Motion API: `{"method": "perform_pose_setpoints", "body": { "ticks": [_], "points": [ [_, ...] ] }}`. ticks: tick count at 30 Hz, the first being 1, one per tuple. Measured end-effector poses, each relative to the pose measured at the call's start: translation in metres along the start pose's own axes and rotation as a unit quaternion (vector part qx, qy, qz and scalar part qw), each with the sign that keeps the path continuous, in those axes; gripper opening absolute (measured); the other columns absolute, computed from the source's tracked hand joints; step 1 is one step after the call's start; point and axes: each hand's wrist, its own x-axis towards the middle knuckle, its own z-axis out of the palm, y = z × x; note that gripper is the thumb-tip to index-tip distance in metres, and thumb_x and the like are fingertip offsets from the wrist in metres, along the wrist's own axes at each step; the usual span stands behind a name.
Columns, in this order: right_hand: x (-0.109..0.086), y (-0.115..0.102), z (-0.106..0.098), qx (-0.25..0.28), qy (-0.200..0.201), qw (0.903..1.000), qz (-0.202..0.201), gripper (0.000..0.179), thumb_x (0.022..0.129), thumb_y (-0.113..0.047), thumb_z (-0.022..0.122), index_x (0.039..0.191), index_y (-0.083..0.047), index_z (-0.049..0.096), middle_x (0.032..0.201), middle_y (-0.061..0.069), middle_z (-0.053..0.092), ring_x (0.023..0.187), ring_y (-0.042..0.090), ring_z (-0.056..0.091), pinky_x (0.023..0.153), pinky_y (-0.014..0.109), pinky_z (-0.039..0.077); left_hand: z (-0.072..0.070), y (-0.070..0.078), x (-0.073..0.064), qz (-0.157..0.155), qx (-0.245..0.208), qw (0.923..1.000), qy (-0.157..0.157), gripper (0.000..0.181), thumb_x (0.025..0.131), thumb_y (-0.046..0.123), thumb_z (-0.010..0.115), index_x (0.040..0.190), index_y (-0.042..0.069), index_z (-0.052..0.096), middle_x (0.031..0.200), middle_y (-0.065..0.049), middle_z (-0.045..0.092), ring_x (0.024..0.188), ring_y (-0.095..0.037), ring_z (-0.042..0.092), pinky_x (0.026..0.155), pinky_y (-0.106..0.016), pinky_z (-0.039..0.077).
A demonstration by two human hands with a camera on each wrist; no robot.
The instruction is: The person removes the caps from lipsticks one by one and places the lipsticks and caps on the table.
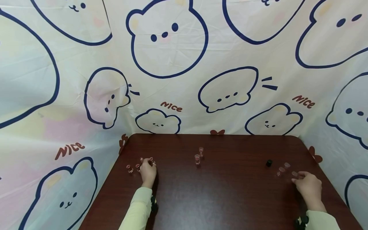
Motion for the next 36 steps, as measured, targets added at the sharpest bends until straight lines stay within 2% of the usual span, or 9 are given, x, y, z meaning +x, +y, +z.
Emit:
{"method": "perform_pose_setpoints", "body": {
  "ticks": [5, 9, 14, 18, 29, 36],
  "points": [
    [-0.006, -0.021, -0.013, -0.003, 0.042, 0.9983, -0.04, 0.045, 0.088, -0.003, 0.064, 0.125, 0.019, 0.049, 0.112, 0.041, 0.055, 0.101, 0.054, 0.052, 0.078, 0.062, 0.043, 0.0, 0.0, 0.0, -0.004, -0.008, 0.9999, -0.004, 0.022, 0.084, -0.004, 0.07, 0.104, -0.007, 0.062, 0.095, -0.026, 0.066, 0.091, -0.045, 0.062, 0.081, -0.054, 0.047],
    [-0.009, -0.047, -0.015, 0.019, 0.076, 0.9946, -0.068, 0.047, 0.09, -0.002, 0.064, 0.131, 0.015, 0.047, 0.118, 0.039, 0.054, 0.104, 0.053, 0.053, 0.077, 0.062, 0.046, -0.001, -0.001, 0.0, -0.005, -0.011, 0.9999, -0.011, 0.023, 0.084, -0.003, 0.07, 0.105, -0.007, 0.063, 0.096, -0.026, 0.067, 0.092, -0.044, 0.062, 0.082, -0.053, 0.048],
    [-0.01, -0.082, -0.007, 0.047, 0.102, 0.9873, -0.113, 0.047, 0.091, -0.002, 0.066, 0.134, 0.009, 0.049, 0.121, 0.034, 0.056, 0.106, 0.049, 0.055, 0.08, 0.06, 0.047, -0.002, -0.002, 0.002, -0.004, -0.007, 0.9998, -0.017, 0.023, 0.083, -0.003, 0.07, 0.105, -0.009, 0.063, 0.096, -0.026, 0.067, 0.093, -0.044, 0.062, 0.084, -0.054, 0.046],
    [-0.009, -0.106, 0.009, 0.063, 0.104, 0.9804, -0.154, 0.044, 0.09, -0.003, 0.068, 0.13, 0.007, 0.054, 0.12, 0.03, 0.059, 0.105, 0.046, 0.059, 0.08, 0.058, 0.049, -0.002, -0.001, 0.001, -0.01, -0.007, 0.9998, -0.016, 0.023, 0.083, -0.002, 0.071, 0.104, -0.008, 0.064, 0.095, -0.025, 0.067, 0.093, -0.044, 0.062, 0.085, -0.054, 0.046],
    [-0.009, -0.156, 0.068, 0.126, 0.02, 0.9664, -0.223, 0.04, 0.088, -0.003, 0.071, 0.124, 0.006, 0.059, 0.114, 0.025, 0.064, 0.101, 0.038, 0.063, 0.082, 0.049, 0.053, -0.004, -0.002, 0.0, -0.011, -0.01, 0.9997, -0.017, 0.023, 0.082, -0.003, 0.072, 0.103, -0.008, 0.065, 0.094, -0.024, 0.068, 0.094, -0.044, 0.062, 0.086, -0.055, 0.044],
    [-0.019, -0.185, 0.11, 0.16, -0.059, 0.9552, -0.242, 0.04, 0.087, -0.009, 0.074, 0.123, 0.003, 0.061, 0.112, 0.022, 0.066, 0.101, 0.034, 0.065, 0.082, 0.045, 0.054, -0.004, -0.002, 0.001, 0.0, -0.004, 0.9999, -0.009, 0.021, 0.08, -0.003, 0.074, 0.099, -0.007, 0.066, 0.091, -0.023, 0.069, 0.092, -0.044, 0.063, 0.086, -0.055, 0.044]
  ]
}}
